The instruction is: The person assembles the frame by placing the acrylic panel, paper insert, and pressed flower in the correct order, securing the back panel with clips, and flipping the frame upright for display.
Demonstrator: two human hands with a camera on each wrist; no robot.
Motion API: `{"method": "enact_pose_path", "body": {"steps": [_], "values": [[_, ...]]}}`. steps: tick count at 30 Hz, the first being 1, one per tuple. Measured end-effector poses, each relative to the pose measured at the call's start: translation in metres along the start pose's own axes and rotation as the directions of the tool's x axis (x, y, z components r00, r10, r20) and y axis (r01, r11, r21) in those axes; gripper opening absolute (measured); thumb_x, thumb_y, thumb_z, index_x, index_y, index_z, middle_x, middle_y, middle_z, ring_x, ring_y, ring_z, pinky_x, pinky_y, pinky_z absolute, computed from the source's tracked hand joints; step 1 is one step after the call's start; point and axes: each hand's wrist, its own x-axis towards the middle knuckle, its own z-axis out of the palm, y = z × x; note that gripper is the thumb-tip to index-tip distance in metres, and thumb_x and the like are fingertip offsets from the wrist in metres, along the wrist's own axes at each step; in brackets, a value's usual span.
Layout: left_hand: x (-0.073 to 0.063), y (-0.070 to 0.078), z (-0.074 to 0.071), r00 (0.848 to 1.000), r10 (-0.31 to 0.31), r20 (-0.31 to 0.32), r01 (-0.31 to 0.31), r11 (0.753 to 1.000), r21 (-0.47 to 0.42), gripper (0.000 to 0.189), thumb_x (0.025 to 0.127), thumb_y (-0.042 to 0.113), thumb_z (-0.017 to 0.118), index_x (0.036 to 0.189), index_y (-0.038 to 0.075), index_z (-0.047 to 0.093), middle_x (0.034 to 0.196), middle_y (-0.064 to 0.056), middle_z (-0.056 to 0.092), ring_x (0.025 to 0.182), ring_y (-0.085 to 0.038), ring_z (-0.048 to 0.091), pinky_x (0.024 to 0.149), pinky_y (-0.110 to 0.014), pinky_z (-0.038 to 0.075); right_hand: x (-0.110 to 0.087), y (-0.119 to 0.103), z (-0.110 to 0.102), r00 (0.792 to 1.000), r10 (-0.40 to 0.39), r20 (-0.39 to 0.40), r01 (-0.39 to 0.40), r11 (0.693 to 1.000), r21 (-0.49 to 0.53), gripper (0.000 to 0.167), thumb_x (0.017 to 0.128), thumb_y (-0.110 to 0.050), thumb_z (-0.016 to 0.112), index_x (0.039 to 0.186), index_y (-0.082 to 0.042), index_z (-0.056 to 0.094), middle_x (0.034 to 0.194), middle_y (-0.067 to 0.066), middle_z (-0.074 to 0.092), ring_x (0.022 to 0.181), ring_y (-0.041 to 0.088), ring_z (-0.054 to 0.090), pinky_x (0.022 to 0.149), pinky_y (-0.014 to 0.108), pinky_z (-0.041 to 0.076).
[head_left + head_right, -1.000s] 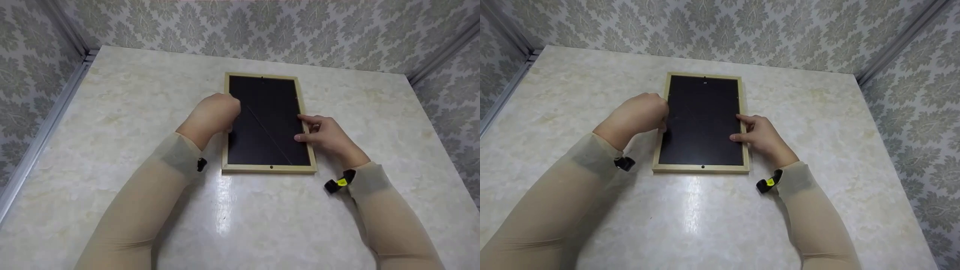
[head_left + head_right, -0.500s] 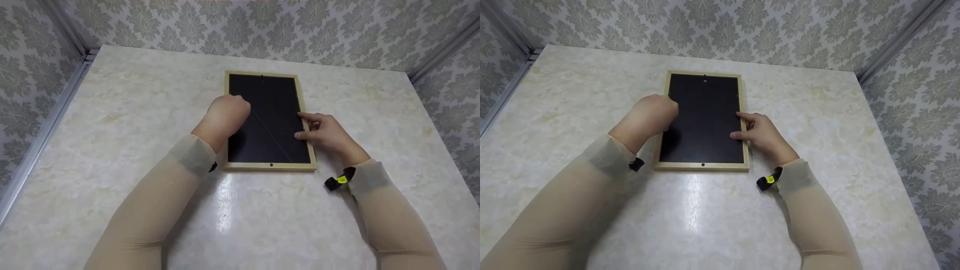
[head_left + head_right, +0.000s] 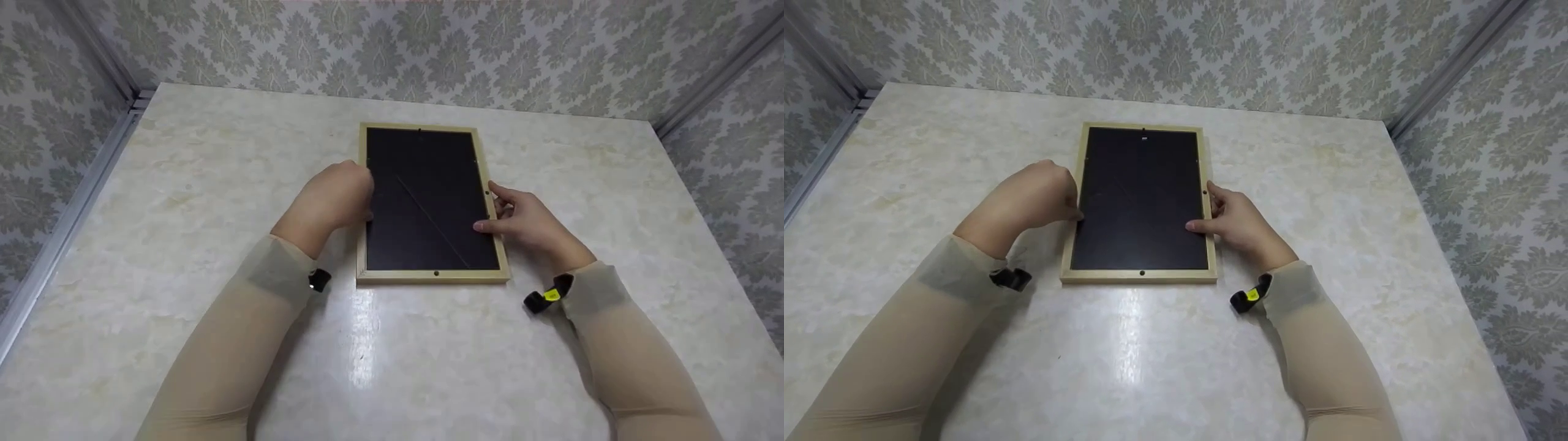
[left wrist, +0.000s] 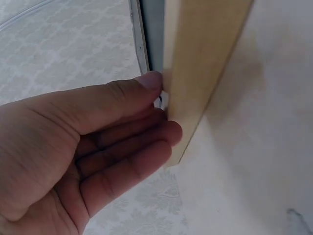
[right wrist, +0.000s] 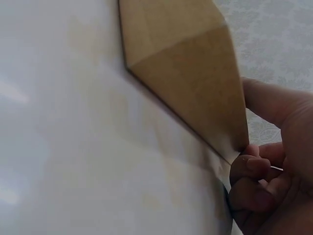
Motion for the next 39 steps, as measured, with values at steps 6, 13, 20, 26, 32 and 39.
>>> {"method": "enact_pose_path", "body": {"steps": [6,13,20,26,32,39], "values": [[-0.018,-0.003,0.006,1.0,0.017,-0.016,-0.018,0.999,-0.033,0.015,0.097,0.015,0.091,0.088,0.004,0.085,0.088,-0.013,0.082,0.08,-0.027,0.071,0.079,-0.045,0.063,-0.007,-0.004,0.004,1.0,-0.004,0.013,0.004,1.0,0.002,0.104,0.102,-0.028,0.088,0.181,-0.016,0.022,0.128,0.015,0.068,0.105,0.021,0.063,0.083,0.019,0.054],[-0.05,0.002,0.013,0.996,0.091,-0.004,-0.091,0.995,-0.044,0.009,0.093,0.014,0.094,0.091,0.006,0.09,0.086,-0.009,0.084,0.071,-0.019,0.067,0.071,-0.041,0.063,-0.038,-0.001,0.019,1.0,0.015,0.016,-0.016,1.0,0.026,0.105,0.101,-0.027,0.089,0.181,-0.015,0.023,0.119,0.011,0.066,0.096,0.02,0.062,0.078,0.022,0.054],[-0.072,-0.004,0.009,0.988,0.135,0.079,-0.122,0.98,-0.158,0.029,0.088,0.019,0.098,0.067,0.012,0.08,0.06,0.007,0.065,0.058,-0.01,0.045,0.056,-0.03,0.042,-0.07,-0.006,0.035,0.999,0.017,0.051,-0.018,0.999,0.031,0.111,0.098,-0.029,0.092,0.182,-0.016,0.022,0.11,0.012,0.062,0.067,0.013,0.057,0.058,0.028,0.052],[-0.064,-0.031,0.016,0.995,0.079,0.066,-0.052,0.94,-0.337,0.043,0.108,0.031,0.08,0.068,0.013,0.074,0.063,0.005,0.061,0.054,-0.011,0.045,0.057,-0.029,0.04,-0.084,-0.018,0.051,0.996,0.041,0.081,-0.044,0.999,0.028,0.118,0.093,-0.028,0.096,0.183,-0.016,0.019,0.109,0.013,0.063,0.064,0.014,0.061,0.057,0.031,0.057],[-0.052,-0.06,0.025,0.982,-0.105,-0.157,0.047,0.94,-0.338,0.024,0.114,0.019,0.07,0.124,0.005,0.086,0.129,-0.016,0.082,0.113,-0.036,0.079,0.1,-0.053,0.063,-0.089,-0.026,0.062,0.989,0.073,0.127,-0.083,0.994,0.07,0.12,0.094,-0.029,0.095,0.183,-0.021,0.015,0.103,0.01,0.061,0.053,0.017,0.064,0.05,0.035,0.058],[-0.042,-0.076,0.028,0.98,-0.094,-0.175,0.05,0.969,-0.241,0.027,0.106,0.015,0.08,0.131,0.004,0.084,0.135,-0.016,0.082,0.131,-0.041,0.076,0.115,-0.055,0.06,-0.089,-0.023,0.06,0.99,0.067,0.126,-0.075,0.995,0.065,0.12,0.095,-0.027,0.095,0.183,-0.021,0.014,0.1,0.01,0.061,0.051,0.017,0.064,0.049,0.037,0.059]]}}
